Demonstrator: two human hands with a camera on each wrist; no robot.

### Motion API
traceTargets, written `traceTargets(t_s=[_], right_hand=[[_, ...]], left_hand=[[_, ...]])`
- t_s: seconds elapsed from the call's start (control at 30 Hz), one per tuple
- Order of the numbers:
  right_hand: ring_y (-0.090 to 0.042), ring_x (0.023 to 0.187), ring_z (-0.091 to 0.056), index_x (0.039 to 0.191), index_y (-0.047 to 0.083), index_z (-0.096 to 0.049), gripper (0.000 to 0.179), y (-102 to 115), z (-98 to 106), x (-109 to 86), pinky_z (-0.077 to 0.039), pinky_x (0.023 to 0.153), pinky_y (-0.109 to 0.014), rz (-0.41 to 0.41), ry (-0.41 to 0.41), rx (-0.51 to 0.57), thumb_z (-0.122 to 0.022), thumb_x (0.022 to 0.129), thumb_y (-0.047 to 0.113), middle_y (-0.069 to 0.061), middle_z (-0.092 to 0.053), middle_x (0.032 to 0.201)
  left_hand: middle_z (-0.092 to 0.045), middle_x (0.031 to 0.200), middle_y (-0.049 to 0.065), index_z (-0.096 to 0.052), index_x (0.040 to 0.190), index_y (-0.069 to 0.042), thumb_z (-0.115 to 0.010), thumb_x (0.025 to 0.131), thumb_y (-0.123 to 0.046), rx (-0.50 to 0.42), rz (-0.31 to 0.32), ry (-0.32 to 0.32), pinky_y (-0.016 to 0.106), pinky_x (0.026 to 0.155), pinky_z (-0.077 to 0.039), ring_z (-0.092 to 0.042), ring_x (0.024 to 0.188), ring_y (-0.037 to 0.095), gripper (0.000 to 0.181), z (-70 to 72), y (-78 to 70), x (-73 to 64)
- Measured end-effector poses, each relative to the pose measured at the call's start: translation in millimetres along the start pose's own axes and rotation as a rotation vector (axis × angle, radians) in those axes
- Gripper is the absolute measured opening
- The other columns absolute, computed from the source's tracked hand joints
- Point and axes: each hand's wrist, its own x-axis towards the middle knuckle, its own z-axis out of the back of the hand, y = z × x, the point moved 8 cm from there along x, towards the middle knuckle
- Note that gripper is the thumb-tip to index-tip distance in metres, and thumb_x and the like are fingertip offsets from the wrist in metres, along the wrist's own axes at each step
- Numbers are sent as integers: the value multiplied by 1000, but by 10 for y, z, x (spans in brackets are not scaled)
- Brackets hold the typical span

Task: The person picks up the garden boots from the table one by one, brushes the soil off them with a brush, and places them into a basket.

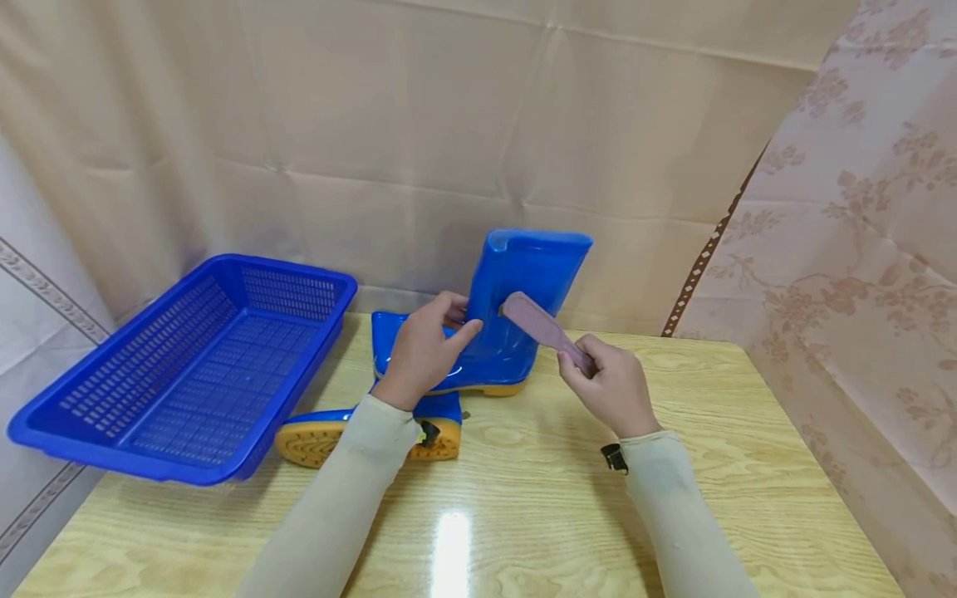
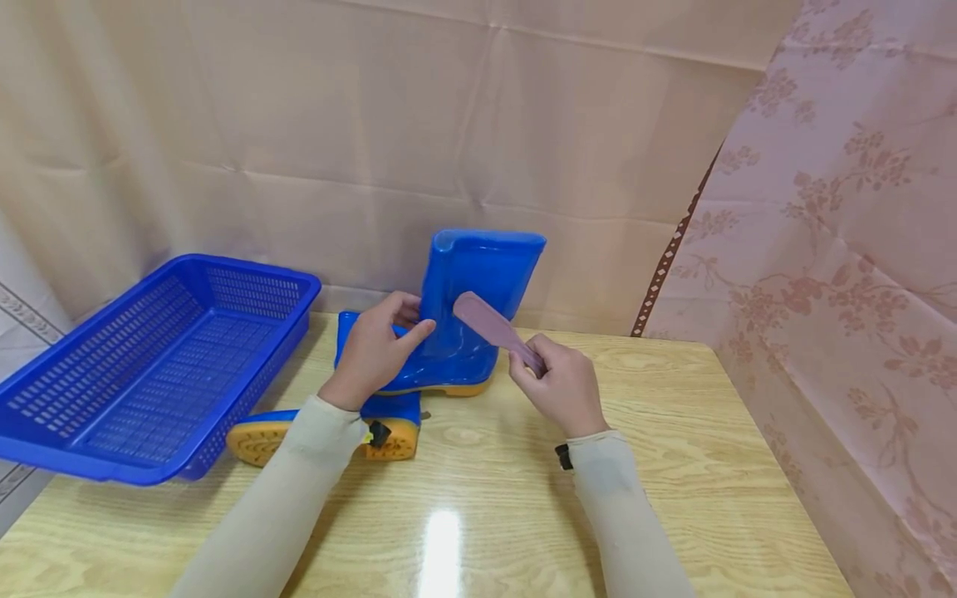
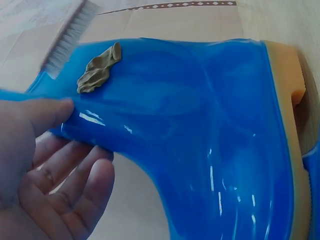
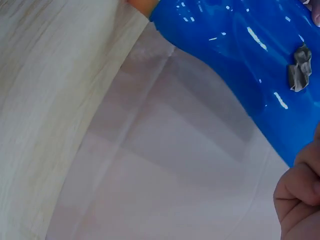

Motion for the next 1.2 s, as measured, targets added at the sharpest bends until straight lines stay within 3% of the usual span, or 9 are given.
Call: traceTargets(t_s=[0.23,0.4,0.8,1.03,1.2], right_hand=[[-5,47,-36,96,9,-72,5,79,-8,-10,-31,44,-26,64,8,60,-74,96,14,10,-45,60],[-6,48,-38,104,9,-74,9,101,-21,-8,-32,45,-25,82,32,43,-73,97,14,9,-49,62],[-7,46,-37,98,11,-75,7,45,-8,11,-29,44,-26,46,39,-4,-72,95,17,9,-46,58],[-7,45,-36,94,12,-75,5,21,9,14,-28,44,-26,29,13,-5,-72,93,16,10,-45,56],[-6,46,-36,93,12,-75,5,58,33,3,-28,44,-26,62,-12,12,-73,92,16,11,-44,57]], left_hand=[[-70,116,-1,-61,127,-17,-69,100,-37,25,-28,66,44,95,-57,-66,108,18,34,-34,-50,-5],[-70,117,-1,-61,128,-17,-68,101,-37,20,-42,70,44,95,-57,-66,108,18,34,-41,-69,1],[-71,117,2,-63,129,-14,-67,101,-37,-18,14,-27,45,92,-57,-66,107,21,36,21,22,22],[-72,118,4,-63,130,-13,-67,102,-37,-24,17,-31,45,92,-56,-67,107,22,37,32,55,25],[-72,117,3,-64,128,-13,-68,101,-38,-31,6,-12,46,93,-57,-67,107,21,37,25,50,16]])
